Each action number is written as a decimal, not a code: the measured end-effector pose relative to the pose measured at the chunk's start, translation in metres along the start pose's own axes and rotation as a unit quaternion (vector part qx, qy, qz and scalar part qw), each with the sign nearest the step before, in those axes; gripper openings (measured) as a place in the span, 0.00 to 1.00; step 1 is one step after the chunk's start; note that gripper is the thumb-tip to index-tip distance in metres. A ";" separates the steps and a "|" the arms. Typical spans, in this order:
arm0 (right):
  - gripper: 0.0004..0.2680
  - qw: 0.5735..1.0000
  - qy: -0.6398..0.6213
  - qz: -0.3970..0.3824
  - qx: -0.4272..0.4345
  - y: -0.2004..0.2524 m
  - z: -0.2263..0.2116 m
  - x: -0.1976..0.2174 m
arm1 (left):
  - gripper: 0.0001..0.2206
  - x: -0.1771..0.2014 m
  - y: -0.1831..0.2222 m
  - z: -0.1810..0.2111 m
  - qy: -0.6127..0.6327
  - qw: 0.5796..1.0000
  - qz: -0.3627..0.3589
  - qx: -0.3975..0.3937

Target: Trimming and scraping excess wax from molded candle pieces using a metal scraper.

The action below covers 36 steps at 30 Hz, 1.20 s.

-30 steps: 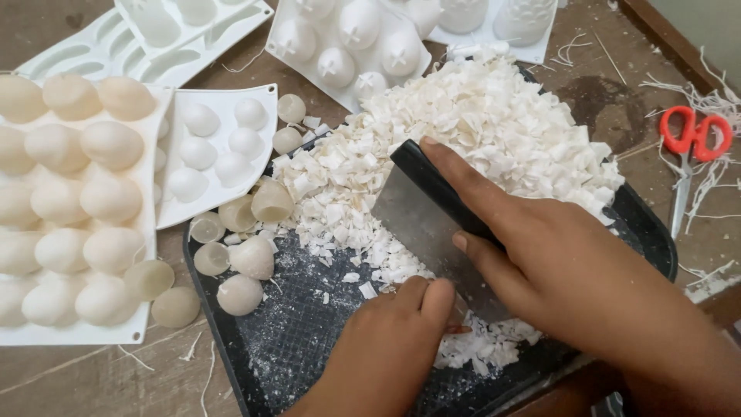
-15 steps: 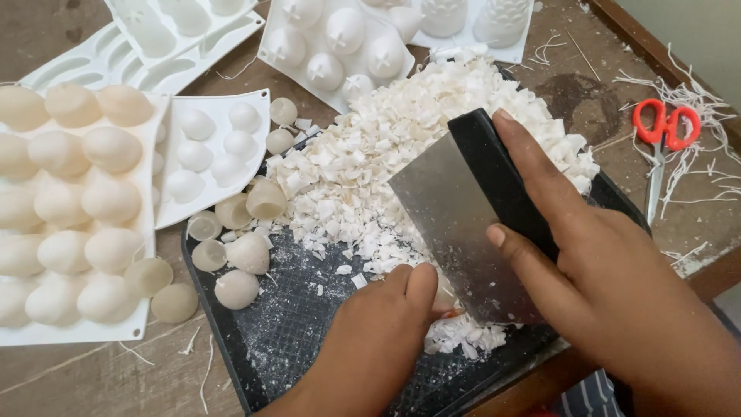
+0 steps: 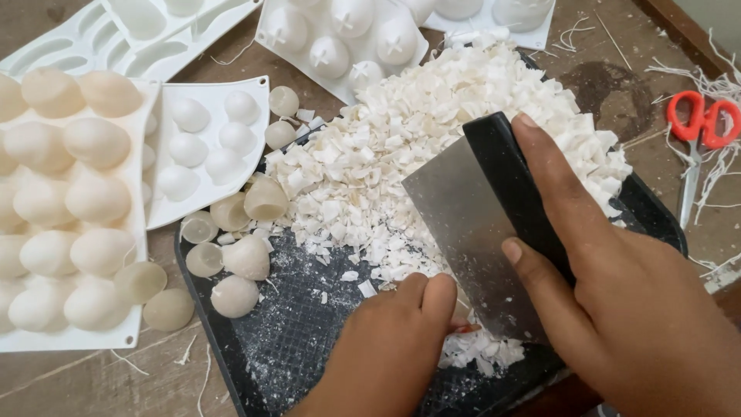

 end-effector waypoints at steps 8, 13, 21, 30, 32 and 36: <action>0.36 0.999 0.039 0.010 0.029 -0.005 0.010 -0.012 | 0.10 -0.004 -0.004 -0.003 0.018 1.000 -0.011 0.007; 0.35 0.996 0.061 0.025 0.056 -0.008 0.007 -0.018 | 0.08 -0.003 -0.003 -0.005 0.074 0.997 -0.002 0.009; 0.36 0.996 0.080 -0.010 0.033 -0.017 0.002 -0.019 | 0.08 -0.009 -0.002 -0.006 0.054 0.998 0.013 0.004; 0.34 0.991 0.076 0.001 0.115 -0.024 -0.009 -0.017 | 0.09 -0.006 -0.002 -0.005 0.064 0.997 0.032 -0.004; 0.35 0.988 0.131 -0.073 0.021 -0.024 -0.008 -0.017 | 0.09 -0.007 -0.002 -0.005 0.052 0.998 0.043 -0.012; 0.36 0.990 0.099 -0.060 0.078 -0.027 -0.015 -0.017 | 0.09 -0.008 -0.002 -0.006 0.049 0.998 0.038 -0.015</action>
Point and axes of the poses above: each hand's wrist, its own y-axis away from the middle knuckle, its own x-axis out of the back of the hand, z = x × y, the point moved 1 cm from there along -y, towards the middle knuckle, and after that the axes turned 13 degrees about z, right-handed, at the moved point
